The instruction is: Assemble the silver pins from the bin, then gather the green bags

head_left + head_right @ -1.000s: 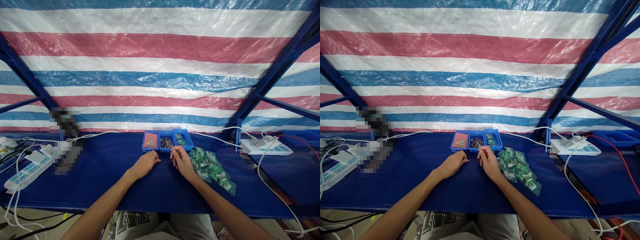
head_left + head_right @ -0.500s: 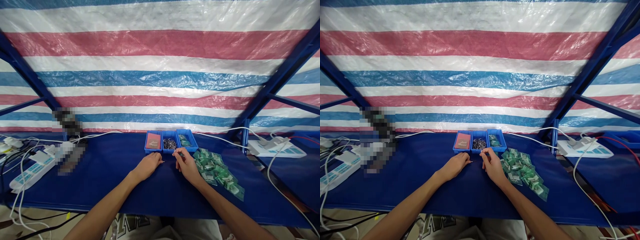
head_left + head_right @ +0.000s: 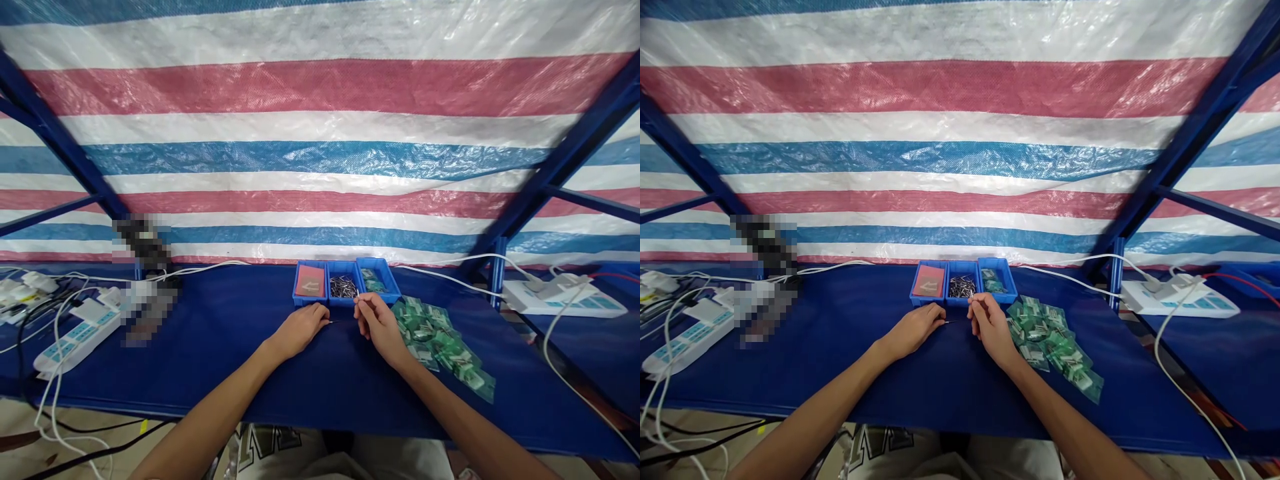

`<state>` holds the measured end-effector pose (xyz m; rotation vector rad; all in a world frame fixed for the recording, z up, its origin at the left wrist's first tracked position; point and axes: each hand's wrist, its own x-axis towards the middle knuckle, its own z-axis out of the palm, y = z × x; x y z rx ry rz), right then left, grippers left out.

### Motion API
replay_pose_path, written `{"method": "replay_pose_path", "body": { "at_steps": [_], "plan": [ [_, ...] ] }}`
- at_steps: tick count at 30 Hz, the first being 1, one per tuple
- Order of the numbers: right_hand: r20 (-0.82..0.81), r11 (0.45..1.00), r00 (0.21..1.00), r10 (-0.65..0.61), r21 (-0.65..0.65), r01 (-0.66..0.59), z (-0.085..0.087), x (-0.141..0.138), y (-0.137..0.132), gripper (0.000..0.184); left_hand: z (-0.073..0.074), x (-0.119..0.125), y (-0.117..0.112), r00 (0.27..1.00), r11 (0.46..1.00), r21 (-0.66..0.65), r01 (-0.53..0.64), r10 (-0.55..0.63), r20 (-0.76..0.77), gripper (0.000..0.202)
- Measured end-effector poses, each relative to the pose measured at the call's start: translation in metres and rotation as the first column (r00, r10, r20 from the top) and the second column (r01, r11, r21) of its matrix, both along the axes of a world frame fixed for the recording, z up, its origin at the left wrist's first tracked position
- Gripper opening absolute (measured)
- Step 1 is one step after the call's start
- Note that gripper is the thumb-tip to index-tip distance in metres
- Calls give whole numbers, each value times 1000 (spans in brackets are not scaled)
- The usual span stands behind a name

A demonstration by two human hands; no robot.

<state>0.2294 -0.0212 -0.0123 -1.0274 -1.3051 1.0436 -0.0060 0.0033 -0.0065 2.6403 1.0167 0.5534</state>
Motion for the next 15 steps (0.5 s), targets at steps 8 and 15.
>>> {"method": "replay_pose_path", "body": {
  "at_steps": [8,15],
  "plan": [
    [201,998,978,-51,-12,54,0,-1,-9,30,0,0,0,998,1000,24,3,-2,-59,29],
    [195,998,979,-56,7,56,0,1,-7,28,5,0,-2,997,1000,25,6,-4,-77,32]
  ]
}}
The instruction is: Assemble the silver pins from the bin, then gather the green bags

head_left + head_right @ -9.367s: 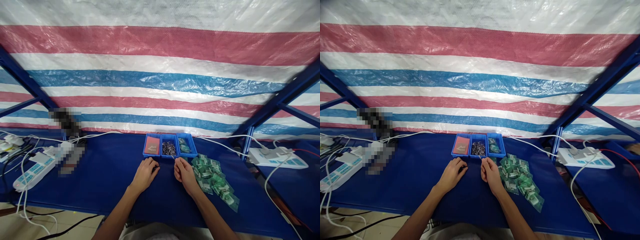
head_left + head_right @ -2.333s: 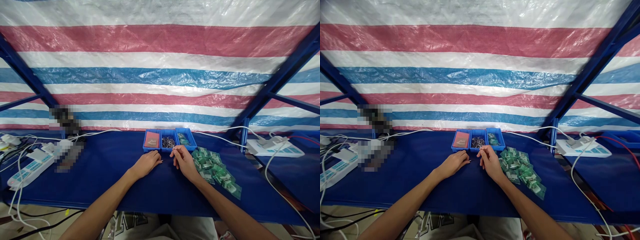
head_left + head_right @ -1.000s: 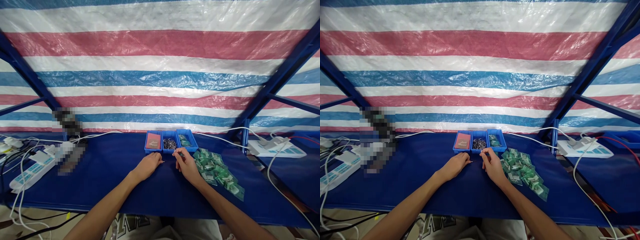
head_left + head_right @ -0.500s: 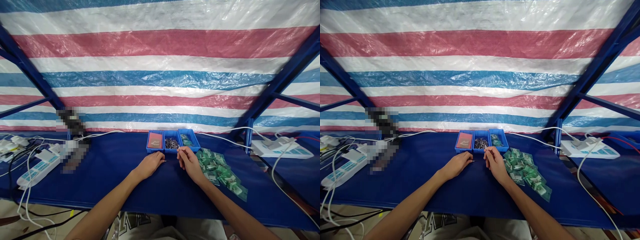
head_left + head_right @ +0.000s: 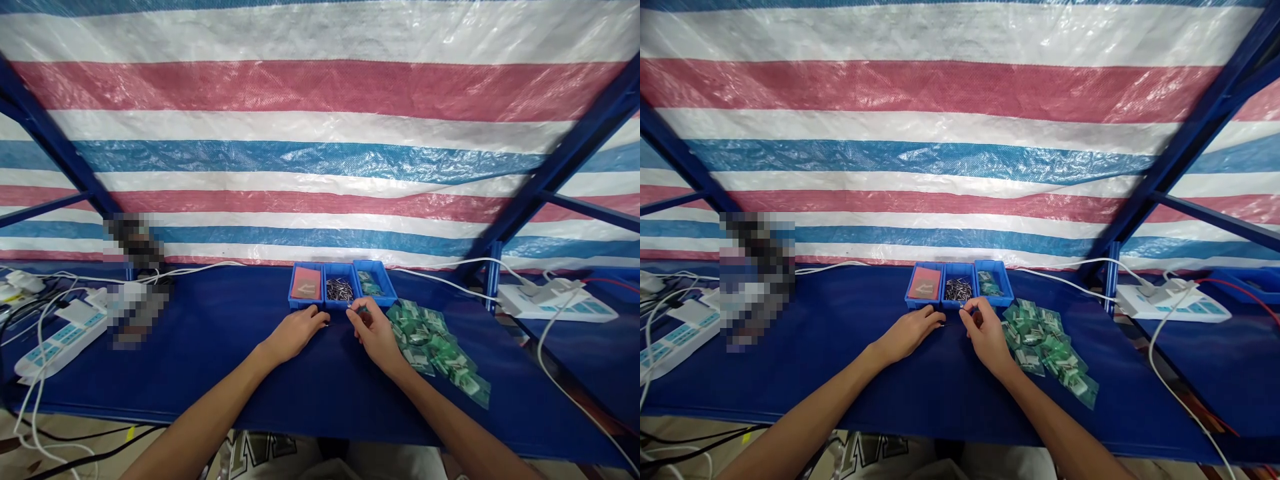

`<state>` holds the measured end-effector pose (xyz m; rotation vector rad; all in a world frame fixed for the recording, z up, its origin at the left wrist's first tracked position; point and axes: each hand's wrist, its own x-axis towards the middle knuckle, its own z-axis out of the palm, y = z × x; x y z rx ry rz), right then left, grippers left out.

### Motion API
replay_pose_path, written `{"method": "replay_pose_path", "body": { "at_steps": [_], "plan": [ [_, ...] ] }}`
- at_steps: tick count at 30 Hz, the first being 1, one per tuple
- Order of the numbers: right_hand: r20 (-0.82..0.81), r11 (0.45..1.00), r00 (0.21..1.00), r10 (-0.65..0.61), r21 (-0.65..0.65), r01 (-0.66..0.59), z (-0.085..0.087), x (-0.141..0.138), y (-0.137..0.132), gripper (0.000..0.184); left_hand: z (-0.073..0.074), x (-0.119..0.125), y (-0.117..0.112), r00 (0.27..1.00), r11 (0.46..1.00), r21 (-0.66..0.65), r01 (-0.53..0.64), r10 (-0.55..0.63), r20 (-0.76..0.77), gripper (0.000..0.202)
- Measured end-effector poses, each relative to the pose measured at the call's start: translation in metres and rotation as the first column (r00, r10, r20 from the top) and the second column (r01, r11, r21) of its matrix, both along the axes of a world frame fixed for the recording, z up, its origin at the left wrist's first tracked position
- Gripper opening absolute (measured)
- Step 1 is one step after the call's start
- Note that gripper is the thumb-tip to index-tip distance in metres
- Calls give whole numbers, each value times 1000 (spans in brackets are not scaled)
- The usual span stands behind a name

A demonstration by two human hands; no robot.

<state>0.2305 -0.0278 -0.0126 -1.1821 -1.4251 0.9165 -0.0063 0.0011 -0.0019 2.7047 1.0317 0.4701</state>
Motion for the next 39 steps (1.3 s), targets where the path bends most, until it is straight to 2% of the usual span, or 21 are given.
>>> {"method": "replay_pose_path", "body": {
  "at_steps": [8,14,18,21,26,33,39],
  "plan": [
    [-247,993,967,54,-92,-79,3,-1,6,39,-1,1,1,1000,1000,-1,-12,12,-9,27],
    [-416,978,905,89,-137,-159,6,-1,5,35,-4,0,2,1000,1000,-10,-15,15,-4,24],
    [-390,986,918,68,-117,-122,4,-1,6,34,-6,1,3,1000,1000,-2,-28,28,-10,25],
    [-297,994,954,43,-88,-72,0,-3,7,36,-10,1,5,1000,1000,14,-26,26,-4,26],
    [-175,997,983,51,-44,-59,-5,-4,4,34,-10,1,5,999,999,18,-40,40,-11,25],
    [-219,996,975,40,-70,-57,3,-6,4,39,-9,2,5,999,999,8,-54,54,-8,26],
    [-327,989,943,62,-107,-102,4,-4,6,38,-10,1,6,998,999,-6,-51,51,31,27]
  ]
}}
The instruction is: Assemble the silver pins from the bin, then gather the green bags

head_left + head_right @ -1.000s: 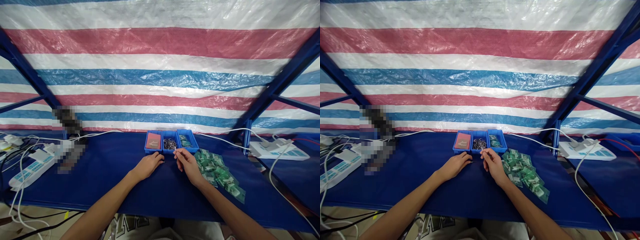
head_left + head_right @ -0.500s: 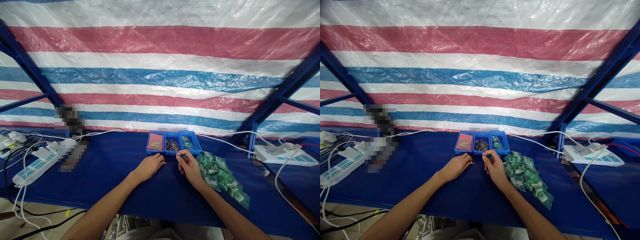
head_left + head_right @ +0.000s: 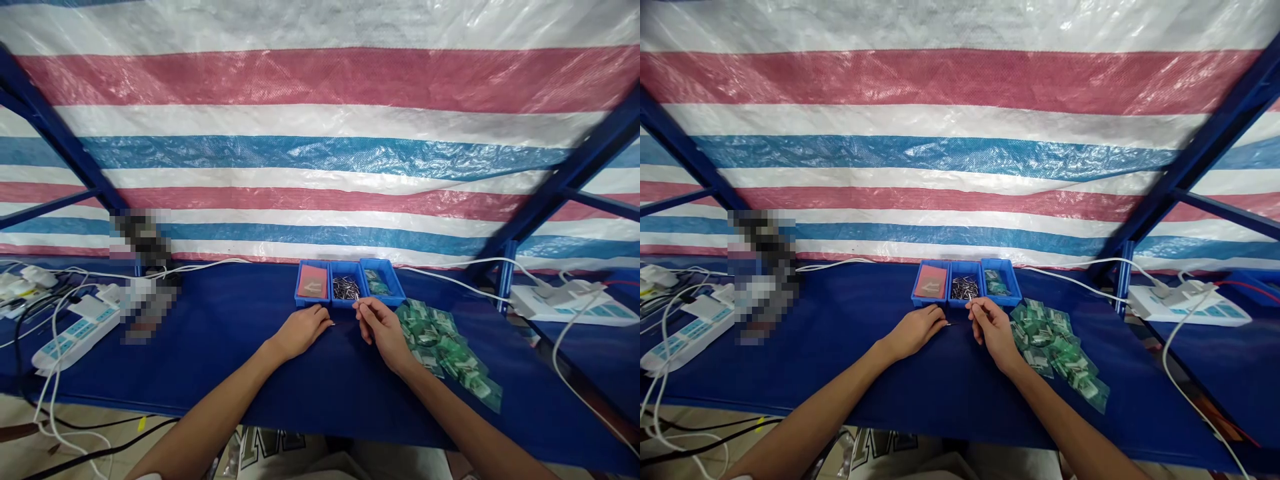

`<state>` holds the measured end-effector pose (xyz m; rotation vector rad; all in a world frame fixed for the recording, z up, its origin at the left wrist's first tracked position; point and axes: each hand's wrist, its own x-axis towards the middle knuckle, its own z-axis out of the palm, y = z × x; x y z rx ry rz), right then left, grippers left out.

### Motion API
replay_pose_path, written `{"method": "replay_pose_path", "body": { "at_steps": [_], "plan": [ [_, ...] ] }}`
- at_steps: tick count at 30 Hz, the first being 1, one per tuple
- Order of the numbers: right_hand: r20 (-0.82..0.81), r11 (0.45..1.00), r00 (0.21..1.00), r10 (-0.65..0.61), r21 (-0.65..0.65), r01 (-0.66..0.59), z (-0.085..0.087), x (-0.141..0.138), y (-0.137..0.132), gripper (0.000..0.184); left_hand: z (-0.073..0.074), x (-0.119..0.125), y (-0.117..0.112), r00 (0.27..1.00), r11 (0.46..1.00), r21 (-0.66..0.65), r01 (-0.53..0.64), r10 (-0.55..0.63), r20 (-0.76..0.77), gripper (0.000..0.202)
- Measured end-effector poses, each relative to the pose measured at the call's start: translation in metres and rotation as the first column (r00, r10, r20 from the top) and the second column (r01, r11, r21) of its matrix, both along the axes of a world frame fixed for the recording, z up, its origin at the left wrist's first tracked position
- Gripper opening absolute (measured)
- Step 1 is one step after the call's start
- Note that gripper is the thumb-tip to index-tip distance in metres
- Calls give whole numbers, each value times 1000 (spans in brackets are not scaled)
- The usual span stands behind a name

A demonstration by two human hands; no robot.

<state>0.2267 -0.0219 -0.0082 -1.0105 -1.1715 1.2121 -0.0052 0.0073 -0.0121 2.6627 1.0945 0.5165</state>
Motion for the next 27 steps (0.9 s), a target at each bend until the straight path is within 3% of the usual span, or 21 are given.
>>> {"method": "replay_pose_path", "body": {
  "at_steps": [6,20,27],
  "plan": [
    [-81,999,996,42,5,-42,-3,1,1,32,2,-1,0,999,1000,-8,11,-10,36,27],
    [4,1000,1000,6,21,-6,0,2,2,35,2,-3,-1,998,1000,-24,16,-14,61,29],
    [124,986,983,-135,117,121,-2,4,0,33,-2,-4,1,996,999,-25,29,-27,84,27]
  ]
}}
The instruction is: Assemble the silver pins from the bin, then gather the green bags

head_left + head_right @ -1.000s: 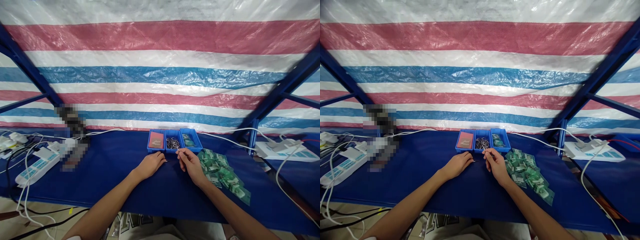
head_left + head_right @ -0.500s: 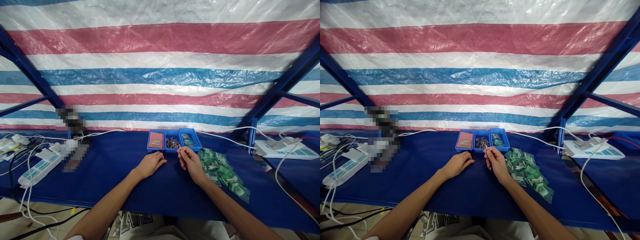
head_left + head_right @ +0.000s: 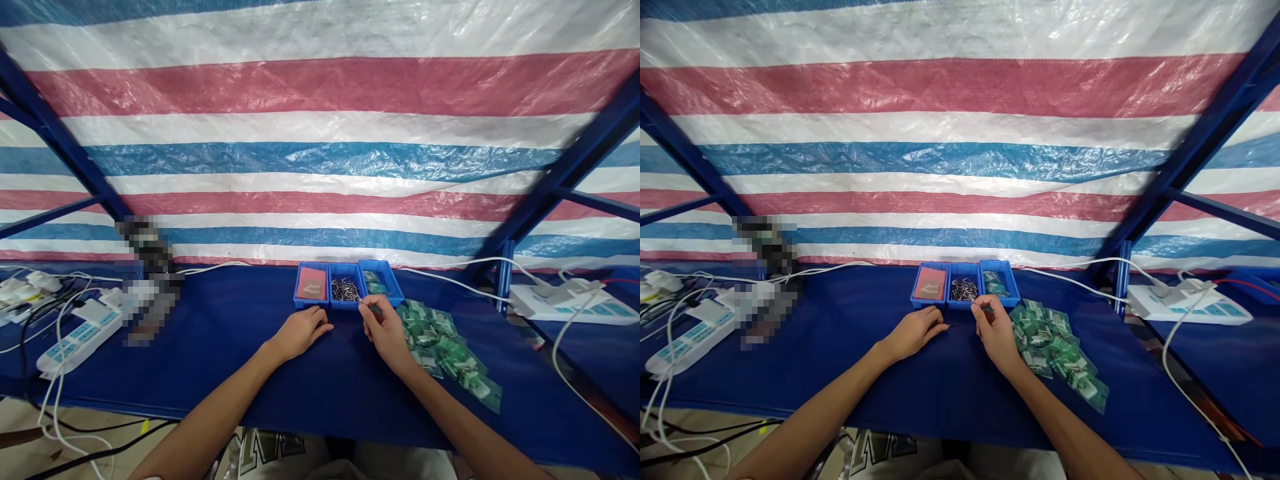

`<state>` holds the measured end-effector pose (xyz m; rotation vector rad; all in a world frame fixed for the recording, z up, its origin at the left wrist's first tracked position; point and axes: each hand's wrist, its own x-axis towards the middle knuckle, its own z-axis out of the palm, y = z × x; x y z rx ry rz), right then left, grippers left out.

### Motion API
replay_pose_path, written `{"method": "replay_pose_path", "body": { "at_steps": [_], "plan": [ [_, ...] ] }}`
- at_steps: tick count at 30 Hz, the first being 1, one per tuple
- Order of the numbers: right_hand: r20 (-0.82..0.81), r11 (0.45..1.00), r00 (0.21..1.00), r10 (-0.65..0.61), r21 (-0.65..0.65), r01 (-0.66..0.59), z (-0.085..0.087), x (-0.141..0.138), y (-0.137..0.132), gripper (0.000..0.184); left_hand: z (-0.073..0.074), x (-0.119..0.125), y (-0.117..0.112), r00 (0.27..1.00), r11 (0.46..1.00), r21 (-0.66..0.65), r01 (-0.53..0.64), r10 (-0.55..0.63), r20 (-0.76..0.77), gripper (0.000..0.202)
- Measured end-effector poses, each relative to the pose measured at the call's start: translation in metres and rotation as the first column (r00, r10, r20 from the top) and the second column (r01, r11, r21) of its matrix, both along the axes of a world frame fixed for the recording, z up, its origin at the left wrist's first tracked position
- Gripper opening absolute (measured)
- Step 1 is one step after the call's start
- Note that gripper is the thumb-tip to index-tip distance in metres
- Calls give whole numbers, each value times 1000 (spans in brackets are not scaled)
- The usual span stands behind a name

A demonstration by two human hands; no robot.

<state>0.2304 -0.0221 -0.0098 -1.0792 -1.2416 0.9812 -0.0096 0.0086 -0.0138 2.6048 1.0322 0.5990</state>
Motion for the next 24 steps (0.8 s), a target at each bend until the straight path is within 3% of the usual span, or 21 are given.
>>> {"method": "replay_pose_path", "body": {
  "at_steps": [8,16,19,24],
  "plan": [
    [-2,998,999,46,-34,-46,1,-1,0,34,2,-1,-1,1000,1000,-12,6,-6,8,24],
    [-239,971,953,188,-102,-217,4,0,-1,35,3,0,-2,1000,1000,-6,-1,1,9,23],
    [-190,978,967,170,-86,-189,3,-1,-1,33,5,0,-3,1000,1000,-9,-2,2,-6,22],
    [40,997,997,72,-2,-72,-1,-1,-3,30,8,1,-4,999,1000,17,4,-3,-38,22]
  ]
}}
